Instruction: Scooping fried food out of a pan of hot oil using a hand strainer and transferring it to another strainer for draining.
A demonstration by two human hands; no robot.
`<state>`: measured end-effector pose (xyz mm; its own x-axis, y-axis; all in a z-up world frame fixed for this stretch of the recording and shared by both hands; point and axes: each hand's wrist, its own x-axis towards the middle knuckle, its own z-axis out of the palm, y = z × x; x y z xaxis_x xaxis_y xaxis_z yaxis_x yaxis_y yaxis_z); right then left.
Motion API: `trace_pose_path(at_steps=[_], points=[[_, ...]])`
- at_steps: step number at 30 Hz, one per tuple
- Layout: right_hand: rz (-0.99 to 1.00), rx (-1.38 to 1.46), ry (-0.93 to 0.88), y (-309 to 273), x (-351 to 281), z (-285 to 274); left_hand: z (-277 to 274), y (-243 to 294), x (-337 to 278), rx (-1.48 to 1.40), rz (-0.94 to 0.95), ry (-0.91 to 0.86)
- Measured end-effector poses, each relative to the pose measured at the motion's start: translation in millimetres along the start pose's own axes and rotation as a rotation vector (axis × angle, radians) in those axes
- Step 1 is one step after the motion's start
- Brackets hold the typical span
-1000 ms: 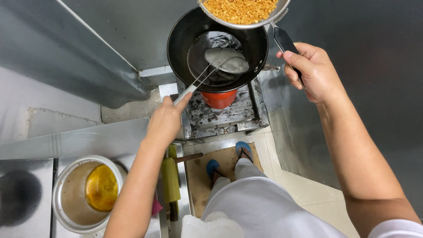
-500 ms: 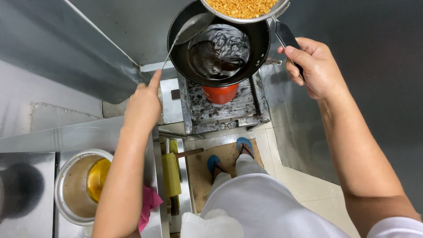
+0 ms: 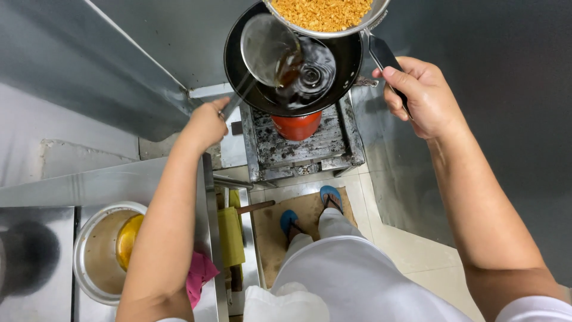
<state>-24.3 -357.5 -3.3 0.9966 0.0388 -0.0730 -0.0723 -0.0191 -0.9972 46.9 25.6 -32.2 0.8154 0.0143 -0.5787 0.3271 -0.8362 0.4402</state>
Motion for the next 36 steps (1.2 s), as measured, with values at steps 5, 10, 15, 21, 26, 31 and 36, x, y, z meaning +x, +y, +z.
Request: trace_pose_path(at_steps=[5,10,15,21,26,31,36], points=[[-0.015,-0.015,-0.008,-2,-4,-3,31,-13,15,-0.286,0.01,-0.191],[-0.025,-0.012,-0.011,-4,-5,-3,42,-7,14,-0.567,-0.037,-0.293],[-0.003,0.005,-0.007,-3,-6,-3,47,-6,14,-0.679,0.024,-0.31],[0.004,0.007,0.005,-5,-3,0,17,16,-19,-0.341,0.208,-0.105],[0.006,-0.007,-0.003,-3,-4,3,-15,39,-56,0.131,0.125,0.169],[-0.004,-0.025,-0.016,-5,-5,3,-34,22,-41,0.519,0.152,0.321],[-0.012,0.017,-0.029,-3,-4,-2,-45,20,-46,0.692,0.073,0.24]])
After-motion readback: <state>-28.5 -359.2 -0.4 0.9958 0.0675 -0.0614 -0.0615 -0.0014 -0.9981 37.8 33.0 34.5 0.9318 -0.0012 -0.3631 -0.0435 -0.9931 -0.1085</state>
